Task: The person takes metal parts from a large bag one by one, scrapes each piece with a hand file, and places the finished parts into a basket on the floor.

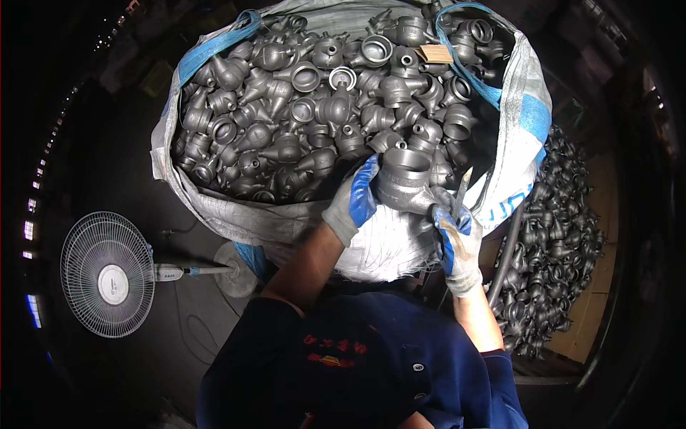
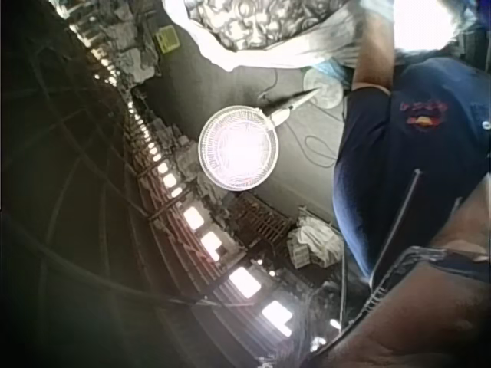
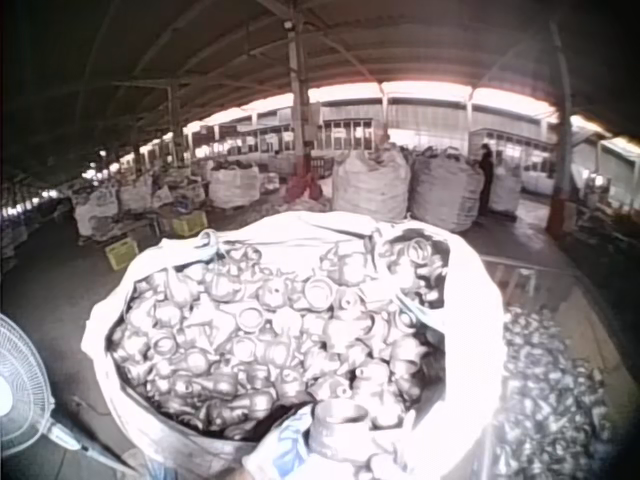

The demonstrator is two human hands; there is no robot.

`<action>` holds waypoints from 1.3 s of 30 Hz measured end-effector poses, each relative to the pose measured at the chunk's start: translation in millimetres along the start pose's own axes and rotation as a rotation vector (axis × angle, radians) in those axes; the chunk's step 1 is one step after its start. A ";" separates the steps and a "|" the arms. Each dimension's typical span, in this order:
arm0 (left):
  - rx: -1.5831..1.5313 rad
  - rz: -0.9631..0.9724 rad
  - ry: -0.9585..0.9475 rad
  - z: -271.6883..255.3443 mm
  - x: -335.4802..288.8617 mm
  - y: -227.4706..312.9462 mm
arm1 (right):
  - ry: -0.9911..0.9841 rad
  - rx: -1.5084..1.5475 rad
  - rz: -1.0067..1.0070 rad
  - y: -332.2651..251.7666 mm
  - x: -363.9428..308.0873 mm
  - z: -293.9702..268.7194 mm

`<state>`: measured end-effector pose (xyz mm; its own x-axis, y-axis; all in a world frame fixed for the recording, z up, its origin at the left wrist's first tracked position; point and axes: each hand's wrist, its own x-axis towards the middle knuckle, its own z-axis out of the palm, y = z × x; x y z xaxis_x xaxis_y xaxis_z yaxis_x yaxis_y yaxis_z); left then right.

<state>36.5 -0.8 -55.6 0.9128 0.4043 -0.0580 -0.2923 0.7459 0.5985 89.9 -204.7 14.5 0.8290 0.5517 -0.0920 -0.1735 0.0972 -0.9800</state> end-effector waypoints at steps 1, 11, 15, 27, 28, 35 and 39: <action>0.048 -0.002 0.036 1.0 -0.4 0.1 | 0.004 0.020 -0.002 0.5 -0.3 0.6; 0.117 -0.007 0.137 15.0 -2.9 2.4 | 0.005 0.053 0.062 1.8 1.1 -6.0; 0.151 -0.016 0.149 14.1 -4.4 2.7 | -0.018 0.014 -0.074 1.3 0.7 -6.4; 0.433 0.226 -0.057 44.6 -22.1 17.8 | -0.029 0.459 0.152 26.8 2.1 -22.7; 0.478 0.215 -0.036 47.8 -23.4 19.4 | 0.038 0.494 0.206 27.4 1.9 -22.1; 0.574 0.301 -0.123 55.7 -25.7 22.2 | -0.061 0.526 0.168 35.4 -0.8 -23.7; 0.584 0.297 -0.119 54.6 -26.6 20.6 | -0.085 0.500 0.186 43.0 -0.4 -27.9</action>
<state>21.8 -25.1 1.9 0.8526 0.4617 0.2446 -0.3641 0.1893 0.9119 96.9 -224.0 -32.5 0.7176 0.6605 -0.2209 -0.5623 0.3623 -0.7433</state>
